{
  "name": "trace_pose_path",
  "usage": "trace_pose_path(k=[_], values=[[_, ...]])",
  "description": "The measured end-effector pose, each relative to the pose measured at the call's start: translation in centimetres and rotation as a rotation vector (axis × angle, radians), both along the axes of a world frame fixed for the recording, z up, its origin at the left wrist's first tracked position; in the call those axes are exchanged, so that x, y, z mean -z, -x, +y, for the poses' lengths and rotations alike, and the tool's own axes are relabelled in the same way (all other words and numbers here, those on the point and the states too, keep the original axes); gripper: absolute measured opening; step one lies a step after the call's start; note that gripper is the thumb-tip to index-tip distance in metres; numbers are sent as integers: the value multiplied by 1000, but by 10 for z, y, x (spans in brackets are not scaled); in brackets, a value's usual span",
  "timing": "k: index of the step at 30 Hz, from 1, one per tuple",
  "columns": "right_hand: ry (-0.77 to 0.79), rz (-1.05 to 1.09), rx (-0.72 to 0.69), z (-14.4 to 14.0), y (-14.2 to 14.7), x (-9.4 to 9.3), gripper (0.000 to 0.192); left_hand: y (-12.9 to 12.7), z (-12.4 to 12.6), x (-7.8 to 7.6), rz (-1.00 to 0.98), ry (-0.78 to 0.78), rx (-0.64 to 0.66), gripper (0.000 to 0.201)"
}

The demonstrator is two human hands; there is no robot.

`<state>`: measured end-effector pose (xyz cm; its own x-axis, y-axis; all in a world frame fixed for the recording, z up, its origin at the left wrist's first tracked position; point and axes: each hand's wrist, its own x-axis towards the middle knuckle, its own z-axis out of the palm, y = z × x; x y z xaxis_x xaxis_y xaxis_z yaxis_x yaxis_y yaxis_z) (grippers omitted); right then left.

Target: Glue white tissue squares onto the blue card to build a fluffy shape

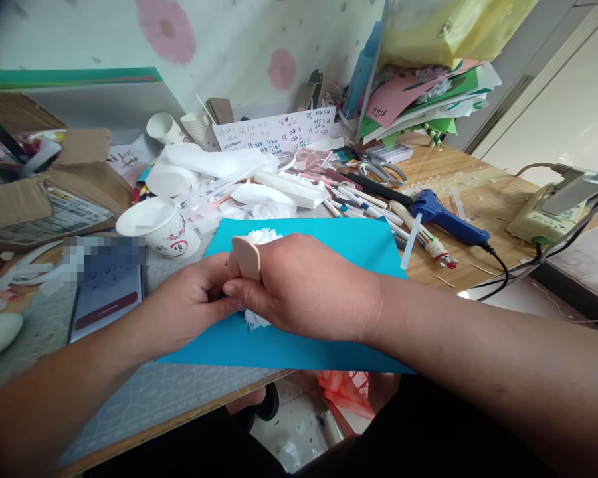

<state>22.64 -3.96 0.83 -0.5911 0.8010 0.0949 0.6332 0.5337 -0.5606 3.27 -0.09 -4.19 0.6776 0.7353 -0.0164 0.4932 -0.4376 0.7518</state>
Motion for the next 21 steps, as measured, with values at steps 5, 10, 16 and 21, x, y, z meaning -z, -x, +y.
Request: trace_pose_path(k=[5,10,16,21], values=[[-17,-74,28,1,4,0,17,2,-1,-2,65,-91,17,10],[-71,-123,5,0,13,-4,14,3,-1,-4,89,-140,51,11],[-65,-42,19,1,11,-8,17,3,-3,-3,77,-185,57,13],[-60,322,157,2,-5,-10,22,3,-4,-3,115,-201,44,12]])
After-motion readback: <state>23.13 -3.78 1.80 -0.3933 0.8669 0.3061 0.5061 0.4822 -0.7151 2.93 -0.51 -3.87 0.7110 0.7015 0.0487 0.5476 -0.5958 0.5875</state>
